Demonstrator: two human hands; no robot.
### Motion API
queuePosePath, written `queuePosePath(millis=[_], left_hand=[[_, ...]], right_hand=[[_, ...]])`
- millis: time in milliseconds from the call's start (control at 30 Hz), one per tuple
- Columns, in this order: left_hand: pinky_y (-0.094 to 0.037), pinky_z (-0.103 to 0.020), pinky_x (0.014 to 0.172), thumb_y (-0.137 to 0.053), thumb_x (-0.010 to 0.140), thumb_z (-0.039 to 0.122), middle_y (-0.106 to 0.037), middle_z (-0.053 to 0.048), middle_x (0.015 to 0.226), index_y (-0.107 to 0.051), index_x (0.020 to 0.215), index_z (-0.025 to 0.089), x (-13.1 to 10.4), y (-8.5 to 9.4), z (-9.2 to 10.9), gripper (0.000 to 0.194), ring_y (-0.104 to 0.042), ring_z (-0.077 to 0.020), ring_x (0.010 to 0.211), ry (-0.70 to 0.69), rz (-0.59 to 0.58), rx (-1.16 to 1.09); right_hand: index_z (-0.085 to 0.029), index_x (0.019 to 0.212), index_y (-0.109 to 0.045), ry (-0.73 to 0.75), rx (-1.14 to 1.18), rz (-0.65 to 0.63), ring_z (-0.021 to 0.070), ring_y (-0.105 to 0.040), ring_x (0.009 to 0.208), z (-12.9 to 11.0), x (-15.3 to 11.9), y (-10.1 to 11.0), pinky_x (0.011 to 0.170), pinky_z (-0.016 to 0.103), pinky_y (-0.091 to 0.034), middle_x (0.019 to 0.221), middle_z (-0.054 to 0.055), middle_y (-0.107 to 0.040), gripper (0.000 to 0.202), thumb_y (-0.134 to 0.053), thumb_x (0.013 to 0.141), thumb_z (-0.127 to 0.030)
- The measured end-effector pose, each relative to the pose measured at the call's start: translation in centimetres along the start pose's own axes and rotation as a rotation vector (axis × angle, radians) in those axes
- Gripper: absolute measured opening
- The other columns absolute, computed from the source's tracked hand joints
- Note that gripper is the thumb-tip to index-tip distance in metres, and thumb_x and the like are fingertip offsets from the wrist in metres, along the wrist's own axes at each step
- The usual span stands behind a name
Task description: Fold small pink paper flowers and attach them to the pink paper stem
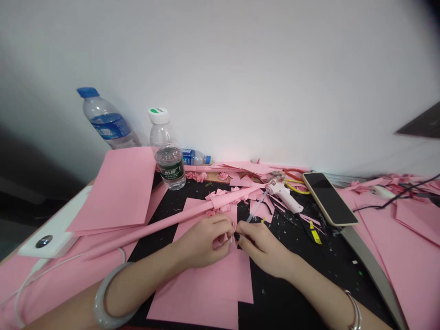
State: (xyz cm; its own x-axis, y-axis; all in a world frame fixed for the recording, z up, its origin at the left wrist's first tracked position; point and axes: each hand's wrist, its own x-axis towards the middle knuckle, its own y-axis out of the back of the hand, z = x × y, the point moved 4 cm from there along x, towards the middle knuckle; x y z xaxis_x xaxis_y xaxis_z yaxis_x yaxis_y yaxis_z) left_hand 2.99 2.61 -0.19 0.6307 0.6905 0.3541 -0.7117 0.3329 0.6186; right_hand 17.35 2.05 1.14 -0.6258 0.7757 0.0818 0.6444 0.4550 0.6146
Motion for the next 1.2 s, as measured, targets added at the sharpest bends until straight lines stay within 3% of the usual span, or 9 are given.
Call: queuePosePath(millis=[767, 1033, 1200], left_hand=[[-0.048, -0.029, 0.073, -0.050, 0.077, 0.006, -0.062, -0.004, 0.081, -0.051, 0.076, 0.019, -0.07, -0.18, 0.12, 0.013, -0.058, -0.0178, 0.080, -0.018, -0.011, -0.007], [-0.049, -0.029, 0.075, -0.050, 0.077, 0.005, -0.063, -0.004, 0.084, -0.051, 0.077, 0.019, -0.06, -0.17, 0.07, 0.014, -0.059, -0.0177, 0.082, -0.016, -0.010, -0.007], [-0.049, -0.029, 0.074, -0.050, 0.077, 0.005, -0.063, -0.004, 0.082, -0.052, 0.076, 0.019, -0.04, -0.20, 0.24, 0.014, -0.059, -0.0175, 0.080, -0.026, -0.008, 0.007]], right_hand=[[-0.019, 0.065, -0.040, -0.061, 0.060, -0.003, 0.0087, -0.032, 0.053, 0.74, -0.03, -0.25, 0.050, 0.020, -0.026, 0.059, -0.008, -0.034, 0.018, -0.043, 0.073, -0.003], [-0.018, 0.073, -0.049, -0.023, 0.097, -0.043, 0.0095, -0.037, 0.057, 0.52, 0.19, -0.24, 0.055, 0.020, -0.031, 0.064, -0.006, -0.041, 0.022, -0.038, 0.074, 0.001], [-0.018, 0.072, -0.048, -0.030, 0.100, -0.050, 0.0093, -0.036, 0.056, 0.64, 0.21, -0.27, 0.054, 0.020, -0.030, 0.063, -0.006, -0.039, 0.022, -0.037, 0.075, 0.001]])
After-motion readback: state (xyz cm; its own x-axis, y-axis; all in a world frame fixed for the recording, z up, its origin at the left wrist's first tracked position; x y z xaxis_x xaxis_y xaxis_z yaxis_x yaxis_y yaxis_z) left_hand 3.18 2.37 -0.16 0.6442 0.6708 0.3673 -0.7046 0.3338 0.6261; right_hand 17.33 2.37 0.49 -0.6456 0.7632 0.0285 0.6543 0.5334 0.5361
